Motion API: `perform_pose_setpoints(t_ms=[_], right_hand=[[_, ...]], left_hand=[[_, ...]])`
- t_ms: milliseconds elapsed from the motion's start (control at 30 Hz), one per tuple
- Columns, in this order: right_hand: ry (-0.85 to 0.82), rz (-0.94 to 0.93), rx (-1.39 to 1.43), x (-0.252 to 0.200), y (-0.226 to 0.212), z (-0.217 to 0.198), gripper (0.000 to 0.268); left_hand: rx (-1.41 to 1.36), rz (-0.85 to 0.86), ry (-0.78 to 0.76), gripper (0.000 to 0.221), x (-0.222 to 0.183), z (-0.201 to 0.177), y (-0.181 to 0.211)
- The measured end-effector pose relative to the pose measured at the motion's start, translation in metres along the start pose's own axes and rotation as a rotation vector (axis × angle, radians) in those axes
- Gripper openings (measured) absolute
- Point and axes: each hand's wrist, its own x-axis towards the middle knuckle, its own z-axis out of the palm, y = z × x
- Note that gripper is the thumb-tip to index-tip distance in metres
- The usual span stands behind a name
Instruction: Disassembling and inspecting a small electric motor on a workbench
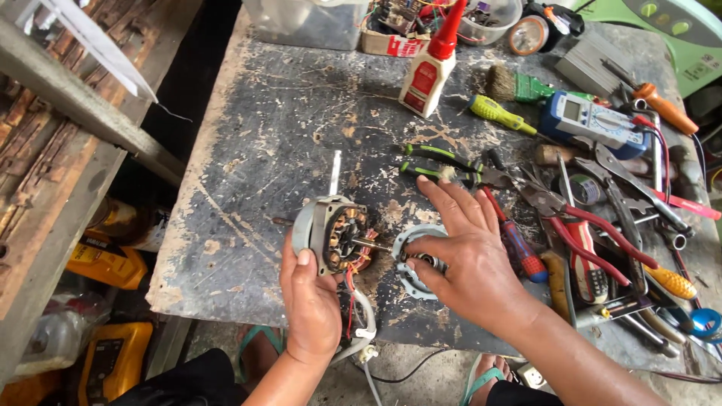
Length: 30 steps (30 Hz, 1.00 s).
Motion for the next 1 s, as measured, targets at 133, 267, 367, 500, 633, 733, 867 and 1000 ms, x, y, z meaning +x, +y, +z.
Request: perform_pose_setpoints(t_ms=[133,267,367,500,633,733,867,1000], right_hand=[[-0.048,0.032,-0.093,0.006,-0.003,0.01,0.014],[-0.064,0.042,-0.097,0.008,-0.003,0.017,0.012],[-0.058,0.037,-0.084,0.008,-0.005,0.019,0.012],[-0.046,0.027,-0.076,0.007,-0.006,0.023,0.011],[-0.031,0.001,-0.058,0.006,-0.005,0.022,0.011],[-0.006,0.012,-0.054,0.003,-0.003,0.019,0.009],[0.071,0.042,-0.058,-0.001,0.005,0.003,0.013],[0.096,0.104,-0.16,-0.014,0.031,-0.011,0.027]], left_hand=[[-0.03,0.008,-0.055,0.064,0.001,-0.002,0.003],[0.033,-0.032,-0.028,0.07,0.002,-0.004,0.006],[0.058,-0.043,-0.043,0.069,0.001,-0.003,0.01],[0.018,-0.025,-0.088,0.067,0.001,-0.005,0.012],[0.064,-0.057,-0.049,0.067,0.001,-0.006,0.011],[0.045,-0.052,-0.061,0.065,0.001,-0.006,0.011],[0.132,-0.068,-0.038,0.069,0.001,-0.005,0.015],[0.129,-0.1,-0.035,0.073,0.001,-0.006,0.013]])
